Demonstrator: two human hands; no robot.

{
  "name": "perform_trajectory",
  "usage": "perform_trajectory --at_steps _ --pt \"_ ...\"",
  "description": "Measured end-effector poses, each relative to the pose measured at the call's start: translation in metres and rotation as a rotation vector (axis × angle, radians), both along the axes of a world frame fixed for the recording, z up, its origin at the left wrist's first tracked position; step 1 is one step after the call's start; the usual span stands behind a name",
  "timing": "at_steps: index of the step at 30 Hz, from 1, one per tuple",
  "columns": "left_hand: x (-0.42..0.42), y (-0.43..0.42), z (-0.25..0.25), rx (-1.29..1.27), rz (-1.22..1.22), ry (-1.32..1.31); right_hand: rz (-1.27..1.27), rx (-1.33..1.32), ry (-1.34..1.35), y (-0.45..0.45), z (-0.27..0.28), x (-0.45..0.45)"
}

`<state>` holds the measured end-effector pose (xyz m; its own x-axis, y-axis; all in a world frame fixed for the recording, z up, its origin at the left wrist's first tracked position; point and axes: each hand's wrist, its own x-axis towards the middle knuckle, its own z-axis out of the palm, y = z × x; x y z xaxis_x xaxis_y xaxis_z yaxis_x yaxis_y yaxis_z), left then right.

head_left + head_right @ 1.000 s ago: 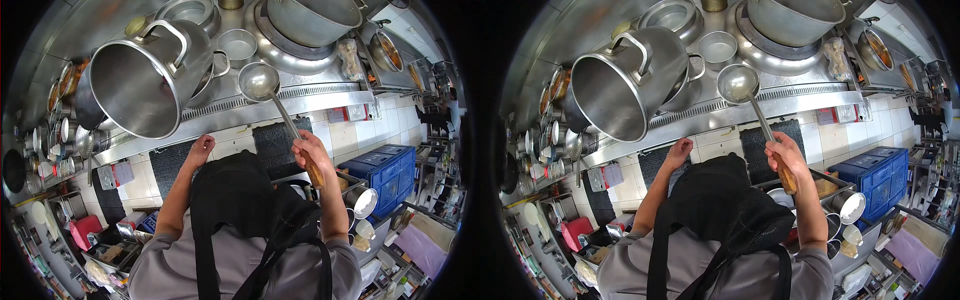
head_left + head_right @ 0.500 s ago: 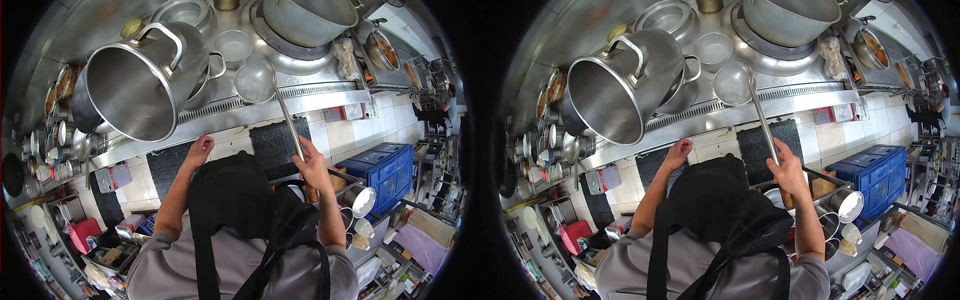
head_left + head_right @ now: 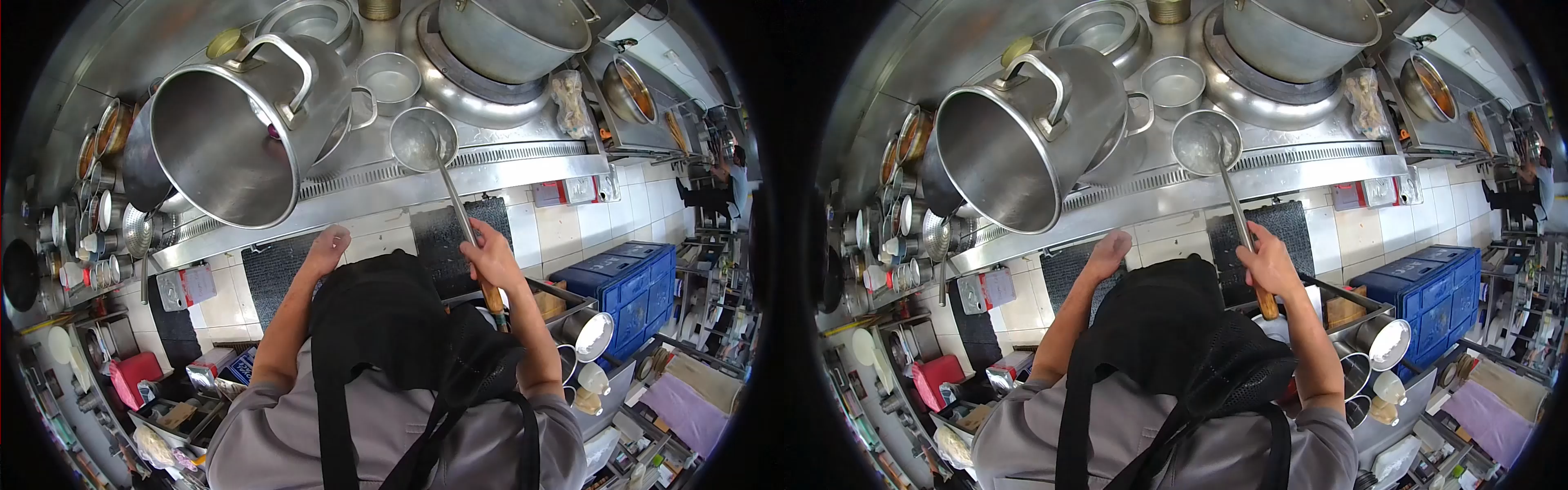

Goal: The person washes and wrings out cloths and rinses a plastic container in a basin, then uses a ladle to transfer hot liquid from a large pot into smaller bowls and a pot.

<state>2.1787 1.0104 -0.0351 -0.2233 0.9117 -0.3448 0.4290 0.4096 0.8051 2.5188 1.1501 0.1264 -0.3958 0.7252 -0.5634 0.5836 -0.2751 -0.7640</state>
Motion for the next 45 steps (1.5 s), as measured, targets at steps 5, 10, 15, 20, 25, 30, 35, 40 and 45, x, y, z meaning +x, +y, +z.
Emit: perform_trajectory --at_steps 5,10,15,20,25,30,35,40,45 --pt "-0.005 -0.004 -0.014 0.001 0.011 -0.013 0.190 0.639 -0.171 -0.014 -0.010 0.029" --pt "-0.007 -0.003 -0.020 -0.009 0.027 -0.044 0.110 0.693 -0.152 -0.021 -0.009 0.036" --pt "-0.010 -0.005 -0.013 0.047 0.048 0.009 0.031 0.555 -0.053 0.018 -0.007 -0.004" --pt "-0.022 -0.017 -0.011 0.096 0.117 -0.007 0.135 0.849 0.057 0.101 -0.038 -0.055" --pt "-0.025 -0.037 -0.003 0.063 0.267 0.011 0.272 0.653 -0.138 0.155 -0.027 -0.101" --pt "-0.016 -0.051 -0.007 0.042 0.364 -0.007 0.229 0.191 -0.050 0.185 0.012 -0.132" --pt "-0.005 -0.046 -0.007 0.031 0.407 -0.010 0.152 -0.231 0.135 0.222 0.016 -0.127" --pt "-0.004 -0.038 -0.019 0.042 0.379 -0.032 -0.123 -0.752 0.617 0.224 -0.007 -0.114" --pt "0.001 -0.038 -0.018 0.059 0.374 -0.015 -0.087 -0.585 0.597 0.197 -0.010 -0.100"
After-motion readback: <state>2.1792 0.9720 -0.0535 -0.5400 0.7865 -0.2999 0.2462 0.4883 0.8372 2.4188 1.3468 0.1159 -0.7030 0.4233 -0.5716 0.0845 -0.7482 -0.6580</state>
